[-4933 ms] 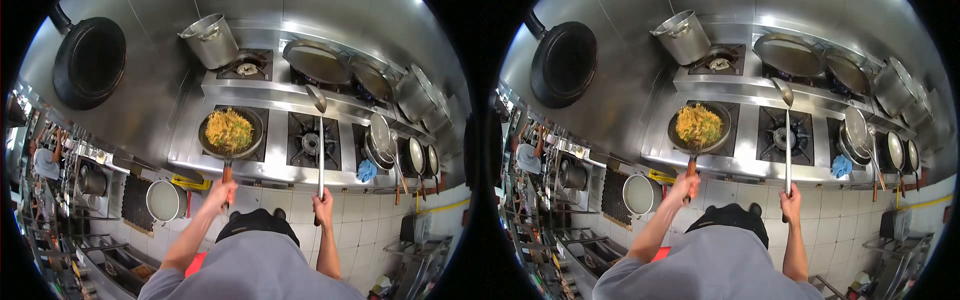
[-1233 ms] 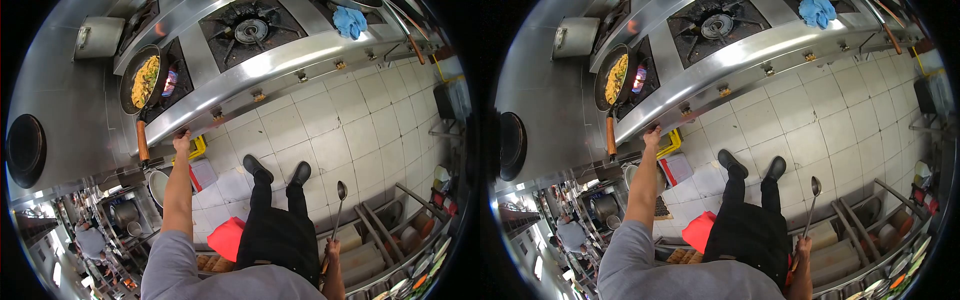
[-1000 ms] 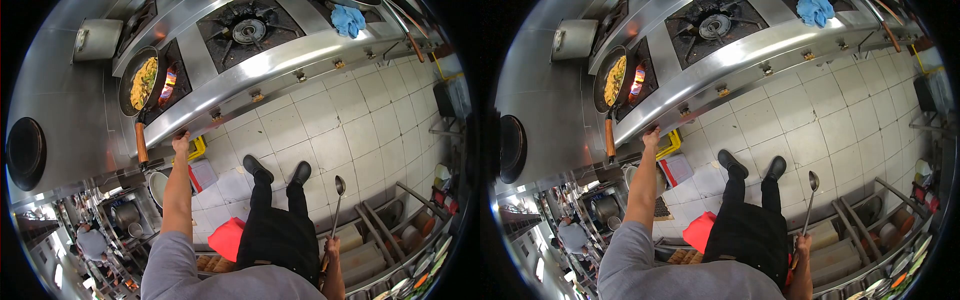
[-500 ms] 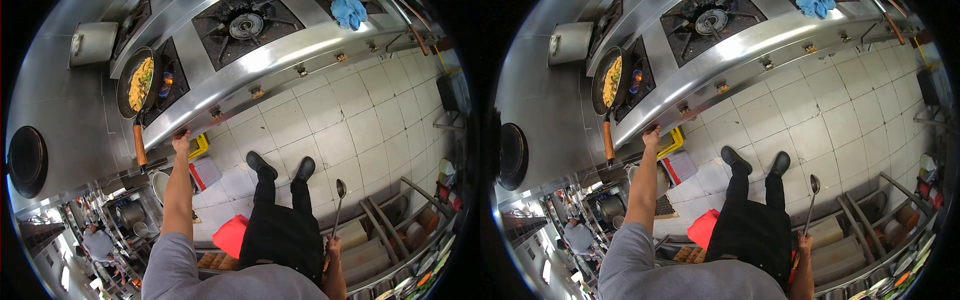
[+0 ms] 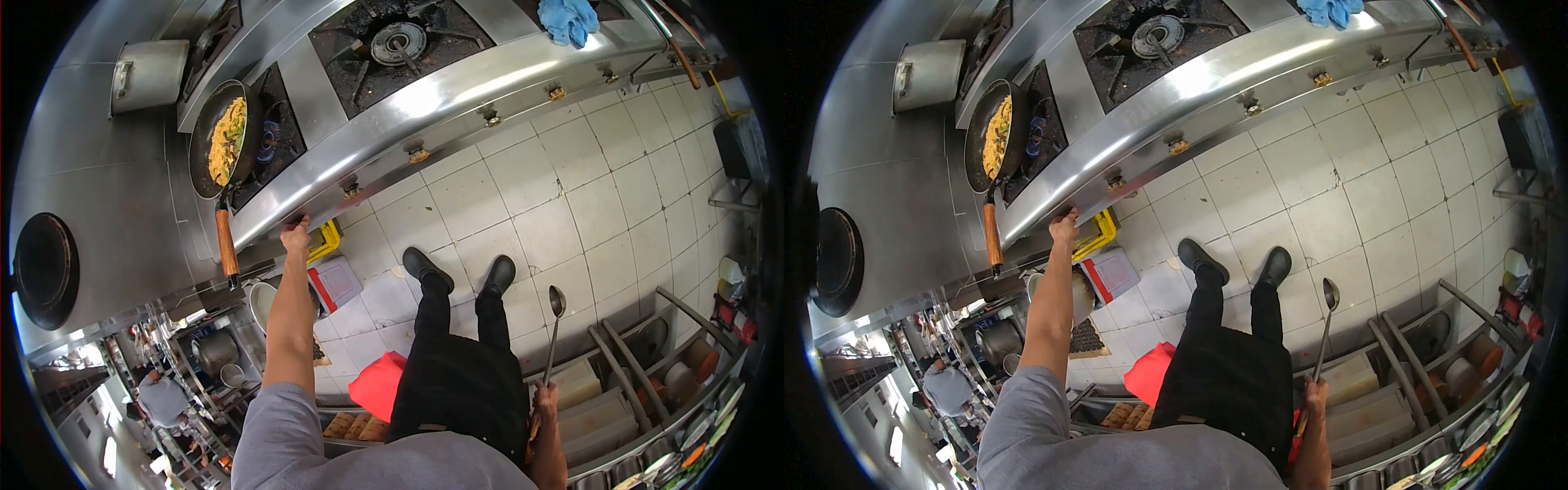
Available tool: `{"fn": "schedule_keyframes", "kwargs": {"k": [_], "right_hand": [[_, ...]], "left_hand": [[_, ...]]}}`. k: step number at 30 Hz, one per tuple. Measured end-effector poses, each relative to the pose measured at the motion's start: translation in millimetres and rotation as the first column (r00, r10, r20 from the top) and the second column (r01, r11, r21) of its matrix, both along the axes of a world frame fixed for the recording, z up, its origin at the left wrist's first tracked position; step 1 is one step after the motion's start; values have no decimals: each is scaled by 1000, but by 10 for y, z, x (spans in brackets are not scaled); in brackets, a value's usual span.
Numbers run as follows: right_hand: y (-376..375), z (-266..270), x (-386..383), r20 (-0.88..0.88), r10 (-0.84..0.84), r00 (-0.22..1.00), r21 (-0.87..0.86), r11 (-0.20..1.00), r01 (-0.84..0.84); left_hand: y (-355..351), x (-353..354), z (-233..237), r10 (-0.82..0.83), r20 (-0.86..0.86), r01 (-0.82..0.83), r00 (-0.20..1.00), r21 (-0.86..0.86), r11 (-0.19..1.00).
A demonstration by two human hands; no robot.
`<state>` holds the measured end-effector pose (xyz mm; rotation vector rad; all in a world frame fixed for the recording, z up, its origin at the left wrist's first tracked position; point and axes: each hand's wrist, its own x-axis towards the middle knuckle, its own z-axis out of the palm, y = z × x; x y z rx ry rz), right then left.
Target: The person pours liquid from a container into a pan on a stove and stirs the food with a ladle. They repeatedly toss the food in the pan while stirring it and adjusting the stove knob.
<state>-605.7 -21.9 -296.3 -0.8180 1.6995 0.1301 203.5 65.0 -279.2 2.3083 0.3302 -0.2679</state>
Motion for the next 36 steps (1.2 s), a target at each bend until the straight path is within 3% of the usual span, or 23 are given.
{"fn": "schedule_keyframes", "kwargs": {"k": [4,6,13,19,21,25,27,29,31,32,33,34,35,36], "right_hand": [[22,-66,-17,30,-5,1000,-34,999,6],[35,-139,-24,-74,1,997,6,1000,-1],[-12,-79,37,-99,-20,995,55,998,25],[13,-50,21,-76,-49,996,75,996,55],[41,-42,-40,78,-20,997,0,1000,21],[152,-222,-130,59,-33,998,30,999,32],[222,-295,-255,218,119,969,-223,972,-69],[208,-199,-185,140,106,984,-214,974,-75],[82,-17,64,63,96,993,-217,973,-80],[11,150,247,27,74,997,-230,971,-66],[-102,289,421,-9,51,999,-243,969,-52],[-134,259,537,0,84,996,-411,908,-77],[-169,167,606,5,120,993,-569,817,-96],[-330,456,958,88,60,994,-587,809,3]], "left_hand": [[-30,-44,61,2,-5,-2,1000,-17,1000],[-32,-49,75,-11,-22,10,1000,-32,999],[-63,-63,136,-7,-61,5,998,-41,999],[-73,-62,153,-7,-85,6,996,-10,1000],[-93,-109,202,16,-87,-18,996,-23,1000],[-8,-175,211,32,-84,-33,996,-8,999],[354,-106,-58,127,93,-125,988,-29,992],[530,-308,279,143,105,-126,984,-149,981],[434,-679,1129,137,-174,-211,975,-531,821],[349,-730,1515,143,-162,-210,976,-557,803],[289,-764,1877,8,-289,-225,957,-726,650],[247,-789,2196,-156,-368,-262,917,-848,460],[135,-787,2497,-152,-352,-259,924,-865,429],[-39,-737,2767,-268,-356,-212,895,-869,448]]}}
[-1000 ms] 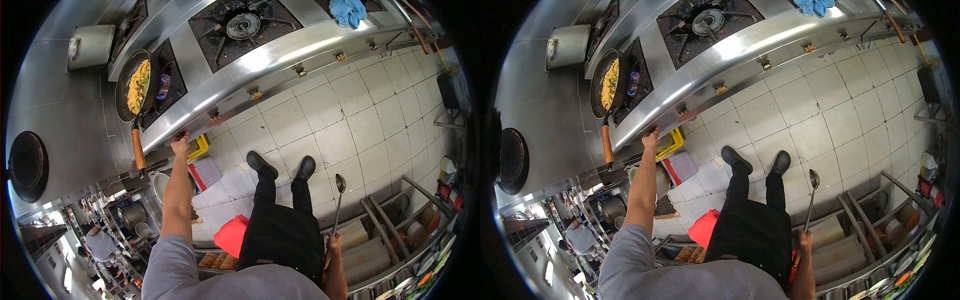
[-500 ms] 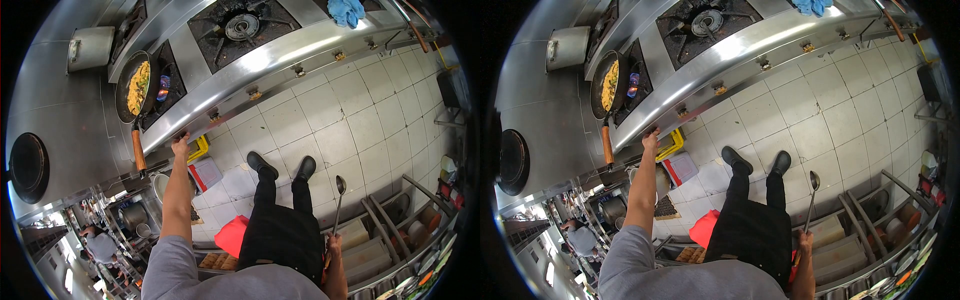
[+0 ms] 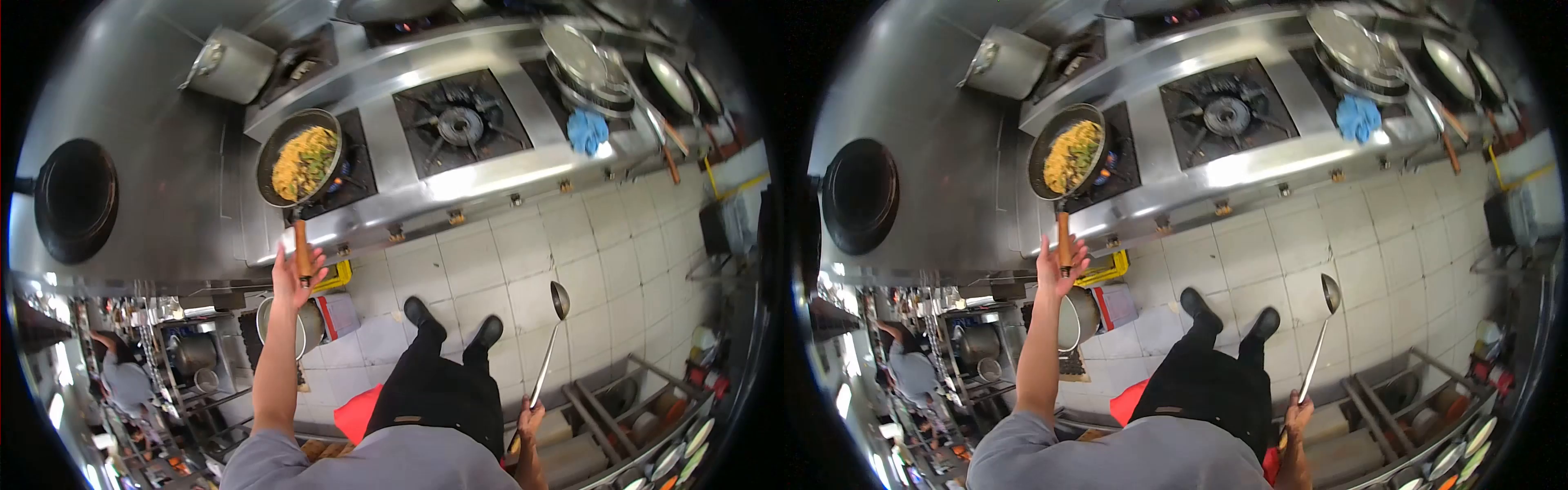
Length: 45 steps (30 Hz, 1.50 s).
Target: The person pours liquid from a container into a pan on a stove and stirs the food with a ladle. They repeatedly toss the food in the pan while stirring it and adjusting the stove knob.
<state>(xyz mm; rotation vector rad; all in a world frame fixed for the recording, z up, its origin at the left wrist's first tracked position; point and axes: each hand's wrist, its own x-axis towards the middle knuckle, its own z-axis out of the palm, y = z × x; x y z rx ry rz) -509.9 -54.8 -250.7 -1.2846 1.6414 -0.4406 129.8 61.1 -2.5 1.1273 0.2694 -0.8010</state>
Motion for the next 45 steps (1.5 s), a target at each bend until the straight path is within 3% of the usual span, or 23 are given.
{"fn": "schedule_keyframes", "kwargs": {"k": [1,2,3,4,5,6,10,13,15,18,20,23,25,28,29,31,32,34,35,38,41,43,45], "right_hand": [[-202,181,168,13,153,988,19,988,-153],[-393,455,495,23,198,980,-23,980,-198],[-536,695,859,30,247,969,-61,968,-244],[-643,810,1122,30,272,962,-86,959,-269],[-751,906,1386,72,304,950,-99,950,-296],[-868,1025,1681,111,332,937,-115,940,-320],[-1115,1460,2720,133,476,869,-233,868,-439],[-1143,1717,3215,169,540,824,-249,833,-495],[-1067,2076,3529,213,498,841,-143,867,-477],[-1088,2228,3911,221,556,801,-133,831,-540],[-1191,2211,4093,175,626,760,-163,780,-605],[-1510,2370,4447,165,752,638,-284,656,-700],[-1641,2577,4592,26,840,542,-394,507,-767],[-1928,2973,4964,-54,928,369,-424,314,-850],[-2022,3170,5009,-49,928,370,-420,316,-851],[-2339,3656,5202,-141,986,86,-357,30,-933],[-2476,3858,5238,-138,987,86,-366,29,-930],[-2665,4200,5275,-524,832,-184,-215,-338,-916],[-2608,4408,5362,-545,793,-271,-112,-390,-914],[-2438,4427,5671,-775,611,-161,-175,-452,-875],[-2468,4219,5925,-818,574,-45,-300,-492,-818],[-2435,4250,5831,-786,612,-87,-210,-398,-893],[-2488,4360,5678,-760,641,-107,-212,-401,-891]], "left_hand": [[-128,89,158,-123,-5,123,992,-11,992],[-155,253,34,-231,132,209,964,158,965],[-188,361,-29,-296,63,285,953,134,949],[-269,240,-207,-173,112,141,979,252,957],[-492,-3,51,-192,64,147,979,427,892],[-604,-174,115,-191,110,124,975,443,888],[-598,190,112,-163,48,152,985,188,970],[-556,194,72,-113,122,89,986,188,978],[-402,-287,180,-130,212,36,968,398,917],[-376,-340,234,-170,67,142,983,305,942],[-515,2,82,-160,187,104,969,278,955],[-612,-122,-15,-119,252,46,960,277,960],[-533,-502,162,-123,102,80,987,357,931],[-645,-141,103,-100,170,42,980,317,948],[-692,-62,77,-82,224,20,971,266,964],[-683,-310,543,-54,179,7,982,251,968],[-615,-467,693,-54,98,30,994,232,972],[-530,-495,937,-75,35,64,997,245,968],[-535,-401,933,-82,28,72,996,259,963],[-750,-1,746,-77,148,47,986,198,979],[-808,-394,521,-33,269,-31,963,229,973],[-710,-712,569,23,97,-43,995,208,977],[-647,-586,733,-31,120,-1,992,253,967]]}}
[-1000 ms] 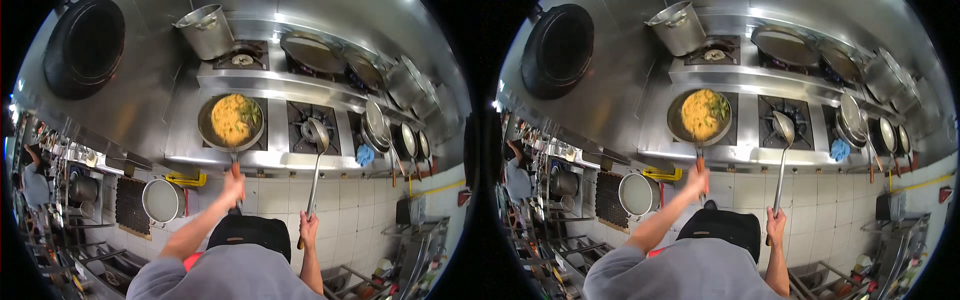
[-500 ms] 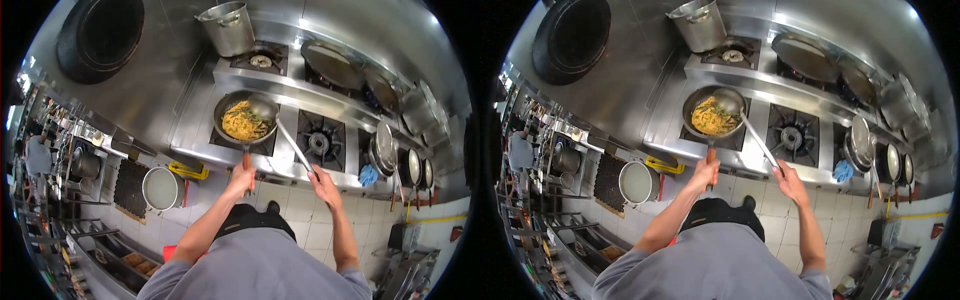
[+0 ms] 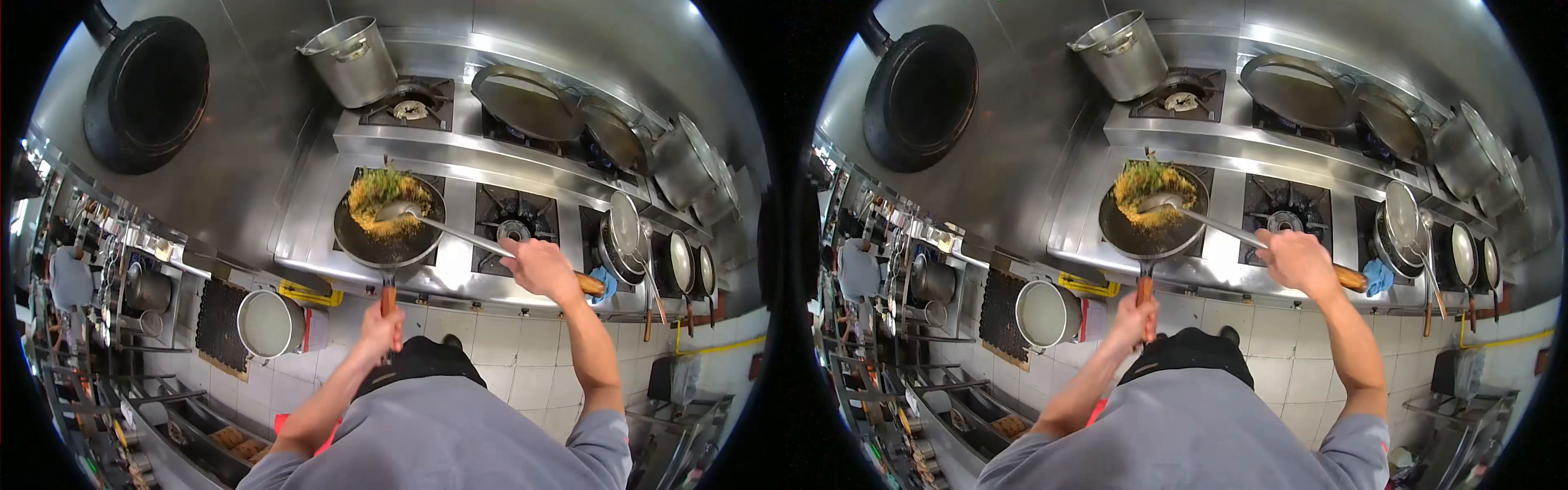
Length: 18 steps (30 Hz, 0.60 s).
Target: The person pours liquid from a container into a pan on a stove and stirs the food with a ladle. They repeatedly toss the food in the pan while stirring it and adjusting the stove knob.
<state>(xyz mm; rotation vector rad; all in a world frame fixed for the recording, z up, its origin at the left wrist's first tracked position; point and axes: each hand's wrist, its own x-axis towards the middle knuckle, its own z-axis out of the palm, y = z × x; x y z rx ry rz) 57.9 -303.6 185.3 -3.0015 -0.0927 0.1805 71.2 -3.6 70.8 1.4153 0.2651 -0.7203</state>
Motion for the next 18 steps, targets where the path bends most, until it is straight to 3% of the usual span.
{"fn": "schedule_keyframes", "kwargs": {"k": [4,6,7,8,10,13,16,18], "right_hand": [[141,116,94,-89,54,995,-38,998,-58],[239,-142,290,68,53,996,-92,995,-47],[207,-312,366,134,70,989,-79,995,-60],[218,-259,354,113,34,993,-34,999,-30],[246,42,171,9,-8,1000,2,1000,8],[188,146,-4,-66,34,997,-1,999,-34],[377,107,131,-20,-3,1000,-77,997,1],[352,-38,212,66,-2,998,-72,997,7]], "left_hand": [[-42,601,-38,-73,56,75,996,-36,997],[-126,635,-100,-11,145,14,989,-17,1000],[-73,409,-72,-60,173,49,983,67,997],[6,156,-137,-19,203,17,979,12,1000],[143,-133,-42,-17,77,15,997,28,999],[168,317,71,-81,-1,81,997,-54,995],[-66,792,-15,6,69,-1,998,-68,998],[35,567,-197,-34,97,38,995,-38,999]]}}
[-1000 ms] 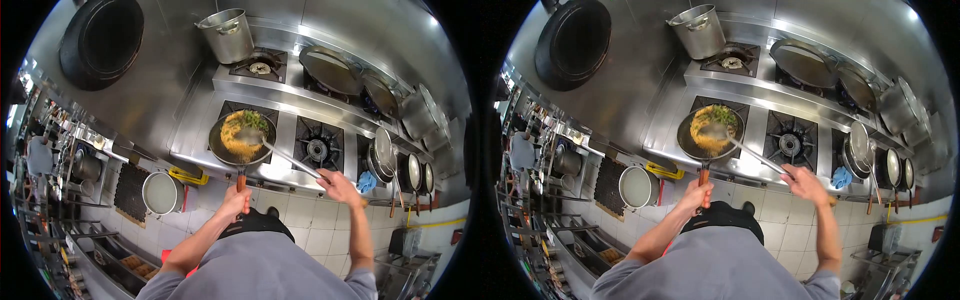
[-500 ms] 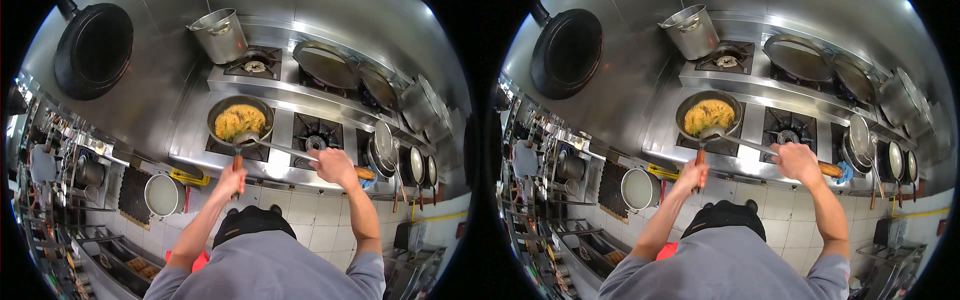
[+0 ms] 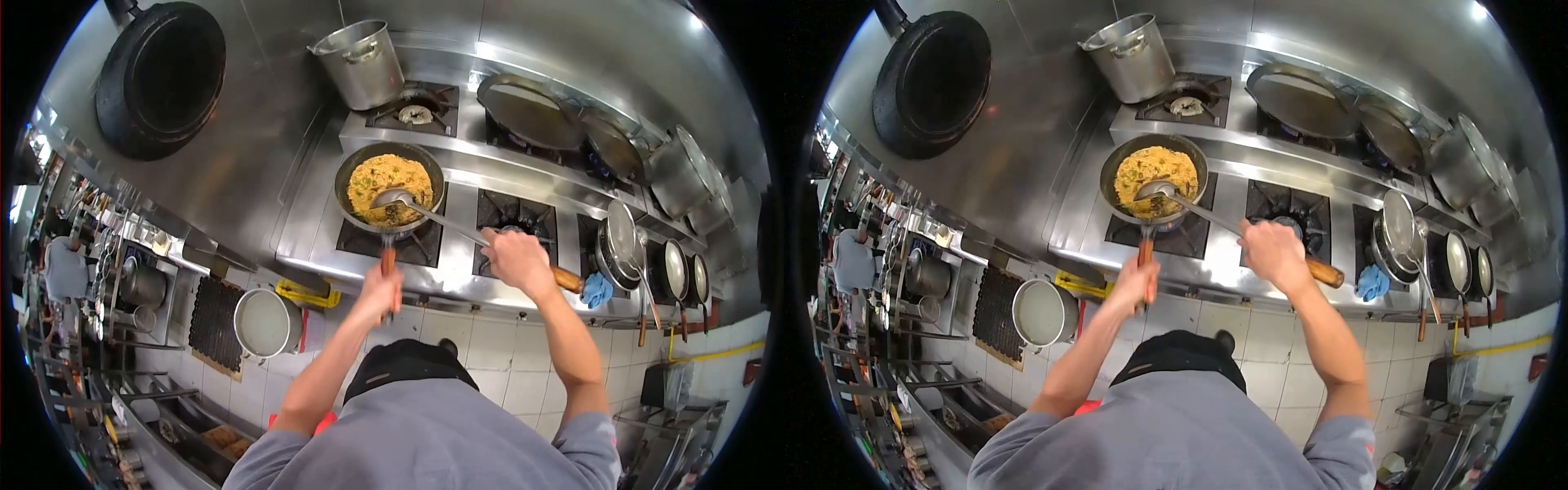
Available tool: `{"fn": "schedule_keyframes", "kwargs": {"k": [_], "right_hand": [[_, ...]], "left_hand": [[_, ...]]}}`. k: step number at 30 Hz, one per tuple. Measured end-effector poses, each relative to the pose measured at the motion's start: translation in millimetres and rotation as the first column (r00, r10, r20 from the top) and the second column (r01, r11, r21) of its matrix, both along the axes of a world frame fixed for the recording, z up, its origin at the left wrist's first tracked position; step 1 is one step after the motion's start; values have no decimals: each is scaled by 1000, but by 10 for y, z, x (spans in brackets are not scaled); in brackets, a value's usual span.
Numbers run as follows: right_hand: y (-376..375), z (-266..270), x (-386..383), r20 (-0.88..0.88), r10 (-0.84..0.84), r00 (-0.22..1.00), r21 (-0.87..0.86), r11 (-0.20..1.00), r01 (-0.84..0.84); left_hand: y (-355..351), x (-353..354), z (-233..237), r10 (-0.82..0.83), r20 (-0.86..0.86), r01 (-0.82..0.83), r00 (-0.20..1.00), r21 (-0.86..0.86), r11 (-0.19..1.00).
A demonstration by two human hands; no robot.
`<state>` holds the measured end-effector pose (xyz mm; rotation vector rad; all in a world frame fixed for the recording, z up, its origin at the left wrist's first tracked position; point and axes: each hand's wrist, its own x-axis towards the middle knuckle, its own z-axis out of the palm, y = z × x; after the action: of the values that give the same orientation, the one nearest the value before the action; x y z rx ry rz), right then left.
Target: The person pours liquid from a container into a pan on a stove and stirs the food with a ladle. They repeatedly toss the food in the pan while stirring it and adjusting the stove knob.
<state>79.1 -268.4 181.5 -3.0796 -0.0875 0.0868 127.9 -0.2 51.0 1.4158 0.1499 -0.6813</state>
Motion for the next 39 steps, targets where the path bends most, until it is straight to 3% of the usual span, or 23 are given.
{"fn": "schedule_keyframes", "kwargs": {"k": [4,6,8,10,14,16,18,20,22,24,26,28,30,32,35,39], "right_hand": [[-50,165,-151,-55,-60,997,74,995,64],[-38,279,-233,-201,-36,979,81,995,53],[19,217,-162,-165,-14,986,84,996,28],[81,32,13,-67,-39,997,21,999,40],[38,74,-74,4,-57,998,90,994,57],[-28,69,-288,-39,-76,996,136,987,80],[-32,55,-487,-14,-114,993,295,949,113],[-43,-159,-580,26,-107,994,344,934,92],[-15,-315,-640,6,-231,973,456,867,203],[-28,-684,-645,44,-257,965,499,843,202],[54,-982,-601,-71,-386,920,589,728,352],[175,-1368,-565,-73,-403,912,676,653,343],[323,-1796,-530,-190,-444,876,643,618,453],[372,-2344,-562,-126,-448,885,657,631,413],[431,-2543,-562,-131,-442,887,625,658,420],[487,-2181,-668,-105,-484,869,668,612,422]], "left_hand": [[227,-590,216,6,-26,-5,1000,55,998],[227,-289,199,-64,-91,70,994,59,996],[120,69,162,-137,-92,140,986,28,990],[-53,243,139,-57,57,55,997,45,997],[171,-391,-21,-39,111,31,993,72,997],[228,-370,-5,-50,54,47,997,57,997],[238,-375,-182,-42,-29,43,999,30,999],[180,-256,-455,9,-57,-10,998,-17,1000],[113,-377,-412,19,-33,-19,999,-6,1000],[72,-428,-402,27,3,-27,1000,-2,1000],[73,-451,-421,-2,-65,4,998,23,1000],[99,-425,-405,8,-76,-7,997,24,1000],[-2,-302,-356,24,-64,-25,998,-7,1000],[-13,-395,-403,22,-94,-24,995,-27,999],[103,-349,-533,-37,-50,38,998,18,999],[103,-284,-460,-17,-135,11,991,-47,999]]}}
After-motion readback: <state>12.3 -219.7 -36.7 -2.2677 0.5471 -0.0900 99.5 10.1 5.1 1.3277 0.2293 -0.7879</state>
